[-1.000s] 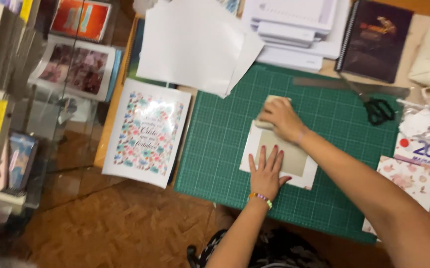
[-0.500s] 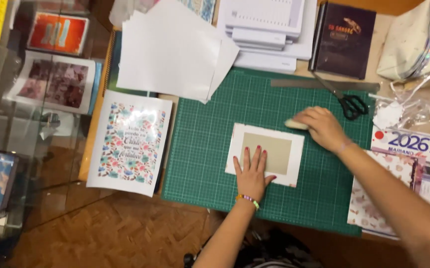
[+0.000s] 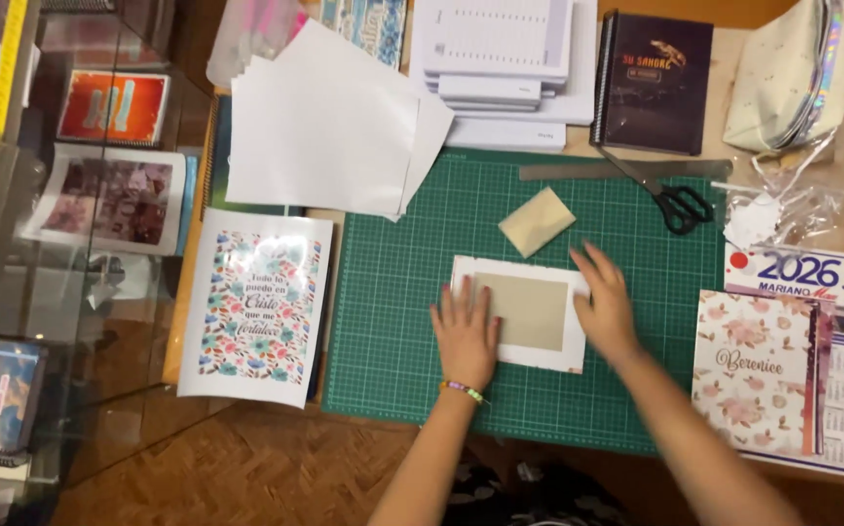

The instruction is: Assembling a notebook cover by cutting paper, applying adhesive, and folding it over cardboard.

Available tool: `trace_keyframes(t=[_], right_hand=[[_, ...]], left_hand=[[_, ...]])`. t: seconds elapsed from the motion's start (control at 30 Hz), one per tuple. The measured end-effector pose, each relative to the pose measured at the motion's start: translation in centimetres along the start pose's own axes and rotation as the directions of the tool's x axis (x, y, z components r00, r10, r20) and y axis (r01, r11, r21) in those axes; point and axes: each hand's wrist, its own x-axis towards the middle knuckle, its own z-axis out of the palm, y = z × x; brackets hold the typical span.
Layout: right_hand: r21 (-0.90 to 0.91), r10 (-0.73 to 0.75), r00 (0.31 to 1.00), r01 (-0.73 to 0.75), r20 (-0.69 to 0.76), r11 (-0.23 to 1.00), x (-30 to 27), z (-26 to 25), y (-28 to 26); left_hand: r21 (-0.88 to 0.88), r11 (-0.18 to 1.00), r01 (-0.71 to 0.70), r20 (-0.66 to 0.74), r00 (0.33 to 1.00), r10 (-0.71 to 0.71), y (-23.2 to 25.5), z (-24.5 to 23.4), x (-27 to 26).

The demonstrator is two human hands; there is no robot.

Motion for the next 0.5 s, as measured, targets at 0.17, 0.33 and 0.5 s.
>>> trace_keyframes(t=[0.17,0.33,0.5], right_hand=[[0.506,0.344,0.935,-0.258,-0.083,0.823,-6.8,1.6,-3.0],[0.813,0.564,0.814,-0.231,-0.138,0.534,-6.2,3.3,-2.6],[0.928,0.701,0.712,-0.237,-0.036,0.287,-5.3,3.4,-0.9]], left_hand=[[-0.521,0.839,0.154,-0.045,0.977,-0.207,-0.9,-1.1,0.9],[-0.675,0.732,0.092,-0.025,0.989,-0.147,-1.6,-0.2,1.1],[-0.573,0.818,0.043,-0.006,0.998,-0.057,-1.7,0.7,0.7]])
